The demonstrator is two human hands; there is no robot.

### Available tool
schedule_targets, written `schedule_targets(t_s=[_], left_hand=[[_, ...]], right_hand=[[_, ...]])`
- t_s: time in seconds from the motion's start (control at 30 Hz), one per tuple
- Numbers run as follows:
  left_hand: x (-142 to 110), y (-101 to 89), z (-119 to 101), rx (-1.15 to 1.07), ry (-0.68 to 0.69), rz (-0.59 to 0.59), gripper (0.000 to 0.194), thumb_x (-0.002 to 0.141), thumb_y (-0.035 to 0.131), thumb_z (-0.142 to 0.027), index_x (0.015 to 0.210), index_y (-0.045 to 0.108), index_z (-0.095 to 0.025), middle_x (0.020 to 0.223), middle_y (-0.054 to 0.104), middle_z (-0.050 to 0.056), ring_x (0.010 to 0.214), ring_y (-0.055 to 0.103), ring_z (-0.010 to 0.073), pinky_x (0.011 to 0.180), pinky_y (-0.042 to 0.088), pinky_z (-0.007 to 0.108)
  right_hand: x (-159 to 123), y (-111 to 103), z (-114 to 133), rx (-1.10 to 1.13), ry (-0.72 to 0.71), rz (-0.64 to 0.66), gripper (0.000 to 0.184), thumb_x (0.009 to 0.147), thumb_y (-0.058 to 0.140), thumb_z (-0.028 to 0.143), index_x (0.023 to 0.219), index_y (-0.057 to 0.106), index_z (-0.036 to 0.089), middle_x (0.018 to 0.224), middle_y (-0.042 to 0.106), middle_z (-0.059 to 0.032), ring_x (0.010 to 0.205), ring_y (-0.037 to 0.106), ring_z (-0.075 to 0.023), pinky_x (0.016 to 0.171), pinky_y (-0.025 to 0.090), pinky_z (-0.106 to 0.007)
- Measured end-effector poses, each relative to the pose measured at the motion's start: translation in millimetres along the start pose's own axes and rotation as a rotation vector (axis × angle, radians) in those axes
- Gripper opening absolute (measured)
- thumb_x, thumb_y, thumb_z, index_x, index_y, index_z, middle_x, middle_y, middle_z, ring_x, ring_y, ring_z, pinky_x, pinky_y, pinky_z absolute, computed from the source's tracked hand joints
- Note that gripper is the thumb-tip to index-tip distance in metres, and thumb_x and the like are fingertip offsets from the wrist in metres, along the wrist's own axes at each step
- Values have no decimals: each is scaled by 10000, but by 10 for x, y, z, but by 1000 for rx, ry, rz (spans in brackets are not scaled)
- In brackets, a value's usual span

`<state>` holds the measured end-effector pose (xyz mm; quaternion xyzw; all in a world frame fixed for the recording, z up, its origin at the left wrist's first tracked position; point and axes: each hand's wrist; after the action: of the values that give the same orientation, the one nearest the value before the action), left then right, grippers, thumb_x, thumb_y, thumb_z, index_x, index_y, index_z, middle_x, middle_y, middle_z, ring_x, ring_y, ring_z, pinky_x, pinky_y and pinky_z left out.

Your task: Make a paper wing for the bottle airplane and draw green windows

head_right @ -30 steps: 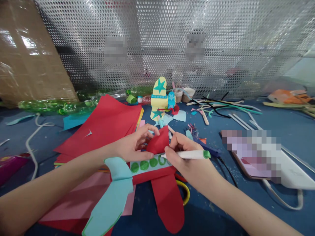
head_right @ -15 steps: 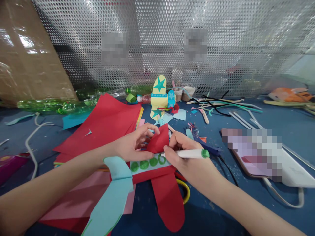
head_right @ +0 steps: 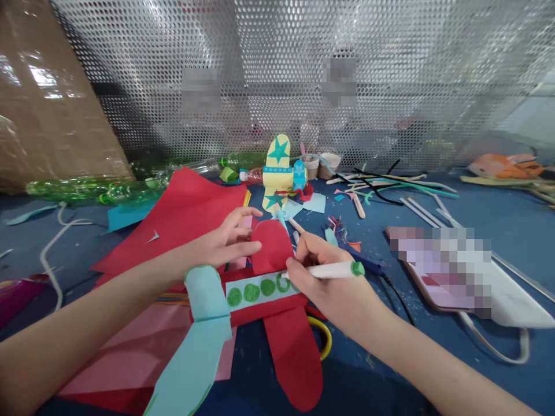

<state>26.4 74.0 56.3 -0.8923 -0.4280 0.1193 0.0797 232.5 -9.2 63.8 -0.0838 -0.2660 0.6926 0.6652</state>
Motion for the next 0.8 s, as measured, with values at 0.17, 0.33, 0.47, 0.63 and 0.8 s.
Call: schedule_targets(t_s=[0.17,0.33,0.47,0.63,0.8], left_hand=[[-183,-150,154,-85,-41,6,569,809,672,-629,1176,433,-266,965,618,27,920,628,242,818,494,400],[-393,-78,359,-88,57,-57,439,879,567,-646,956,603,-215,1016,608,61,1035,570,277,885,457,388],[-427,39,415,-127,62,-141,302,915,562,-503,876,635,-213,953,598,45,1004,541,252,842,440,334],[-383,39,466,-174,52,-162,183,805,671,-376,855,665,-201,924,617,49,935,563,246,778,452,326],[-372,4,504,-223,13,-159,168,763,698,-343,846,674,-199,842,630,45,863,591,240,709,461,321]], right_hand=[[10,2,-21,5,15,-11,232,814,500,255,616,380,265,553,356,88,480,301,-104,433,239,-239],[-2,7,-19,16,38,-13,220,816,495,276,622,390,263,546,386,81,475,315,-106,434,253,-235],[5,14,15,7,49,-15,227,800,502,270,609,380,264,543,382,77,479,316,-109,444,264,-239],[12,23,29,-1,81,-14,240,797,520,277,602,383,262,526,368,76,474,316,-113,432,250,-237],[10,28,41,-8,61,-3,240,798,515,259,603,375,263,545,353,77,482,304,-116,436,240,-247]])
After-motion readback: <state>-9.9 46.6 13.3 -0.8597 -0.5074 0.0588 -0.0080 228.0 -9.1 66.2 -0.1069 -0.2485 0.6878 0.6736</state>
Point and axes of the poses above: each hand's wrist, its own x-axis towards the middle knuckle, its own y-axis out of the palm, z = x × y
